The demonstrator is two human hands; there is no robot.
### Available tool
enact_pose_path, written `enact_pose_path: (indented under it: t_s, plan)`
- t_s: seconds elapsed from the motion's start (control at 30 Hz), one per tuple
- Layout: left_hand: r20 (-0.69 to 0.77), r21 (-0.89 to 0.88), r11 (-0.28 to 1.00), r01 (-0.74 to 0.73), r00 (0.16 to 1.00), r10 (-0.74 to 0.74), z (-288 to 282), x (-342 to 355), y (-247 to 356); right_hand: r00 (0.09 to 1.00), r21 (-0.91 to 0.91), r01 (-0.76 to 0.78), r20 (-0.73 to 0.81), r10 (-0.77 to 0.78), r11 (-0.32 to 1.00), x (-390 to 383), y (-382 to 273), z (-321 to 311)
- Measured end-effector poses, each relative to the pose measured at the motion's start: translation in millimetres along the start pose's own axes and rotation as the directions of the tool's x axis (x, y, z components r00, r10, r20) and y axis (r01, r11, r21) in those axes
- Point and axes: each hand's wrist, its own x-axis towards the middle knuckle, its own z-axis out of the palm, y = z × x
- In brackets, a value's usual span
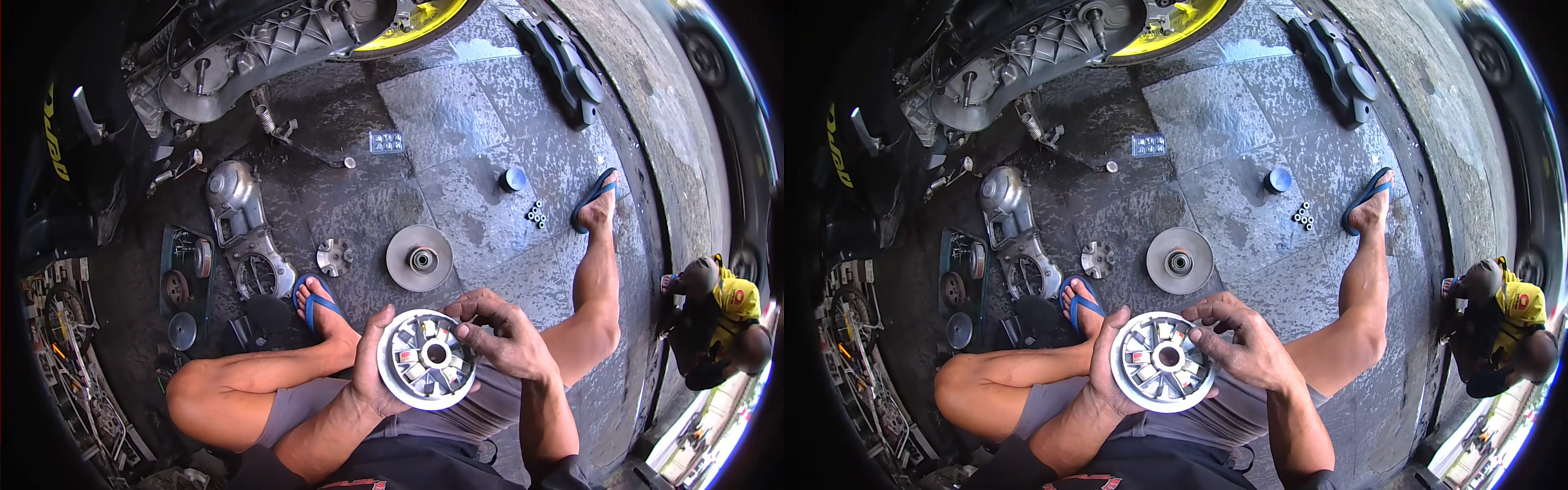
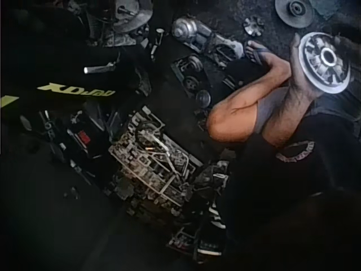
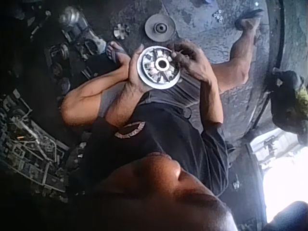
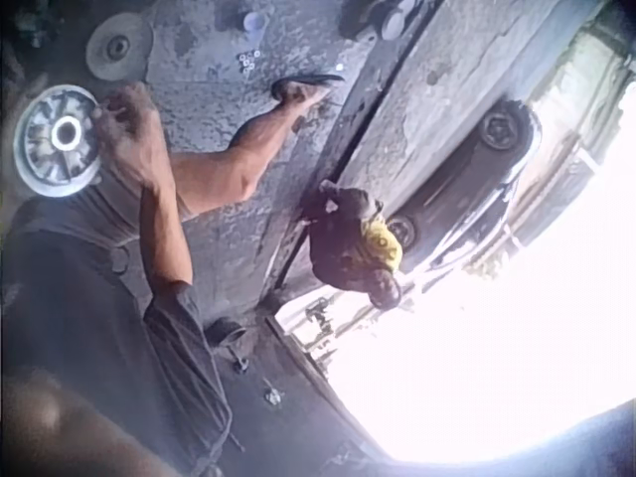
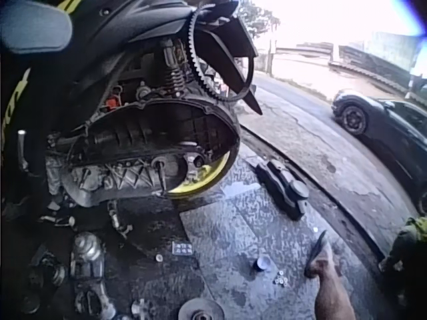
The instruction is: The person inserts roller weights into a variator housing, fits a cover plate, applies grease from a small container, and positions a drive belt onto a motorcycle transmission assembly.
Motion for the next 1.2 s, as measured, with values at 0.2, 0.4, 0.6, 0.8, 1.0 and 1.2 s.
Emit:
enact_pose_path:
  t_s: [0.2, 0.4, 0.6, 0.8, 1.0, 1.2]
  plan:
    - [-0.029, -0.003, 0.999, 0.049, 0.998, -0.049, -2, 0, -2, 0.990, -0.023, 0.109, 0.095, -0.106, 0.994, 5, 8, -10]
    - [0.023, 0.078, 0.997, -0.007, 1.000, 0.005, -7, 4, -2, 0.967, -0.100, 0.201, 0.178, -0.181, 0.974, 7, -4, -17]
    - [0.125, 0.096, 0.995, 0.015, 0.992, -0.027, -23, 7, 8, 0.941, -0.275, 0.330, 0.173, -0.291, 0.903, 0, -31, -16]
    - [0.046, 0.111, 0.992, 0.052, 0.997, -0.057, -20, 4, 5, 0.872, -0.417, 0.472, 0.350, -0.342, 0.776, 3, -38, -23]
    - [0.054, 0.117, 0.992, 0.056, 0.997, -0.063, -20, 4, 3, 0.840, -0.539, 0.526, 0.452, -0.301, 0.658, 2, -49, -29]
    - [0.033, 0.142, 0.985, 0.101, 0.994, -0.107, -17, 4, 3, 0.819, -0.561, 0.542, 0.518, -0.245, 0.626, 5, -51, -32]
